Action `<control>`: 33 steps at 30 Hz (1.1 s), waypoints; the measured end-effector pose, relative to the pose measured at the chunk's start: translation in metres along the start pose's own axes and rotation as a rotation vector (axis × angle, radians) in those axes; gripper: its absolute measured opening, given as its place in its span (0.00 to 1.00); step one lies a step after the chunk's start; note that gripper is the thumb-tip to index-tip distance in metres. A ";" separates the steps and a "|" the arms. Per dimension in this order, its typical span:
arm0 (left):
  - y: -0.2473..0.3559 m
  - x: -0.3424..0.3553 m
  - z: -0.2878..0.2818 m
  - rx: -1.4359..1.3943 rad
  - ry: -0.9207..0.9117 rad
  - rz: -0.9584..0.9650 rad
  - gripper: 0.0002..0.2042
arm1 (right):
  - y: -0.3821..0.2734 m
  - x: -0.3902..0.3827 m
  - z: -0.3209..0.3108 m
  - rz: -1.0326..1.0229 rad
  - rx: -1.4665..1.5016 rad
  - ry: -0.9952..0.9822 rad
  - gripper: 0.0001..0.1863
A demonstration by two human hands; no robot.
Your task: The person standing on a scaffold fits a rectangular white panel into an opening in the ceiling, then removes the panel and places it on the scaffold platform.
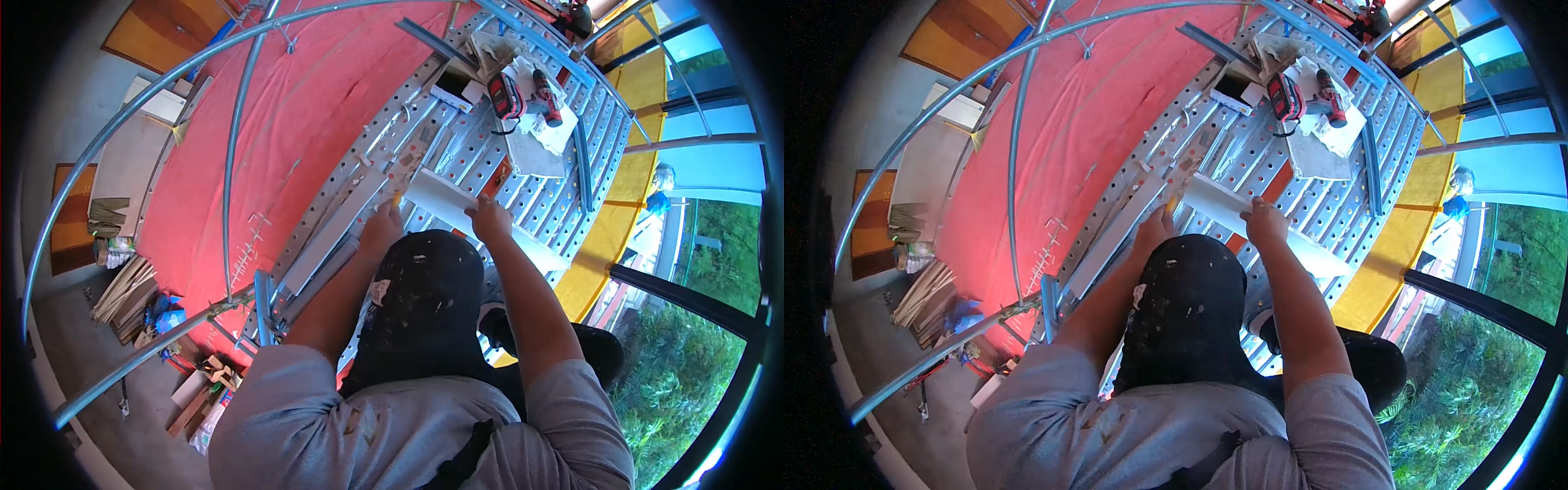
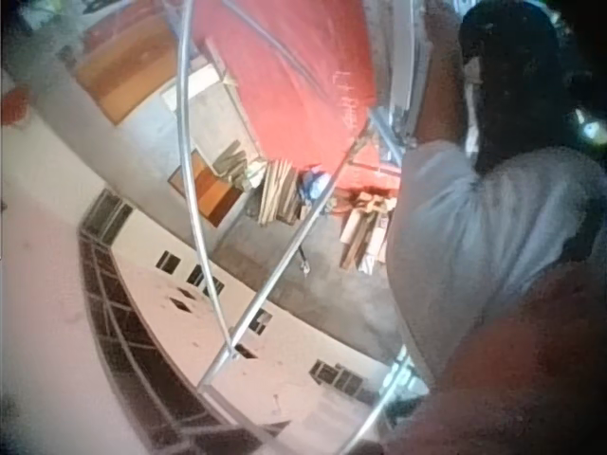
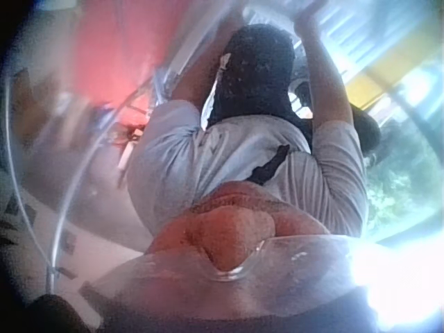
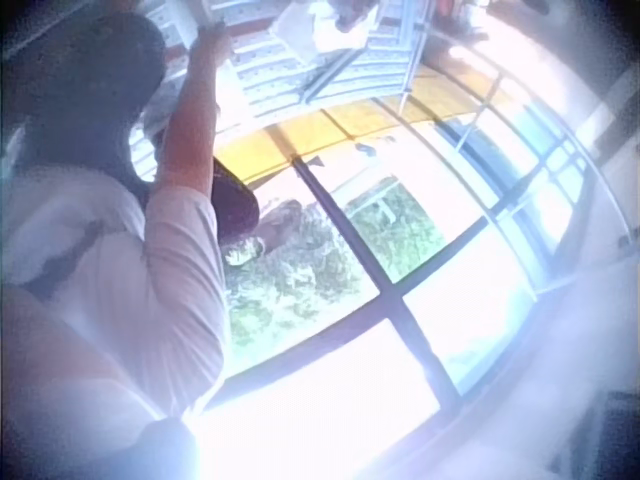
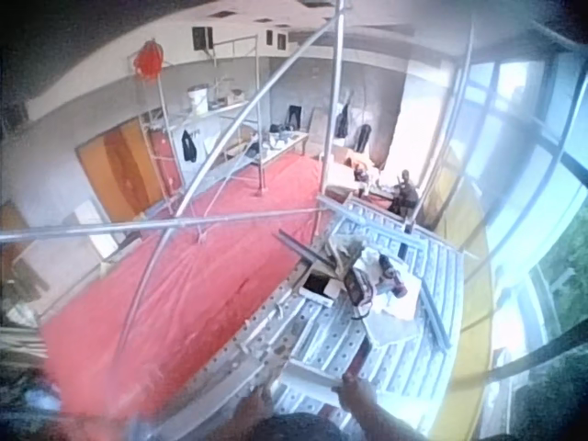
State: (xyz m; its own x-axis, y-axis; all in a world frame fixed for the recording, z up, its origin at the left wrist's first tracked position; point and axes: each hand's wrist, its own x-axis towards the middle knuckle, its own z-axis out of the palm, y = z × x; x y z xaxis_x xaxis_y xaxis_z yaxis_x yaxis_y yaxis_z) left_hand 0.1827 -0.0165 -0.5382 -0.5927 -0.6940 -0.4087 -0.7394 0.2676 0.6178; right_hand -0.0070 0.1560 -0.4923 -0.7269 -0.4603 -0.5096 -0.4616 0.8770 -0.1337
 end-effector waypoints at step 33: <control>-0.034 0.021 -0.011 0.149 -0.106 0.066 0.21 | -0.023 -0.002 0.012 -0.067 0.046 0.046 0.23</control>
State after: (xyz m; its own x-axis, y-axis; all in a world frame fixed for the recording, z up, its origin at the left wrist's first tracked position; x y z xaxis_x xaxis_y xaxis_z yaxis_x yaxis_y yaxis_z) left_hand 0.1990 -0.0474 -0.5609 -0.6659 -0.5996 -0.4439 -0.7323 0.4117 0.5424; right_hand 0.0111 0.1384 -0.4983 -0.7181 -0.5235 -0.4586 -0.4871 0.8487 -0.2060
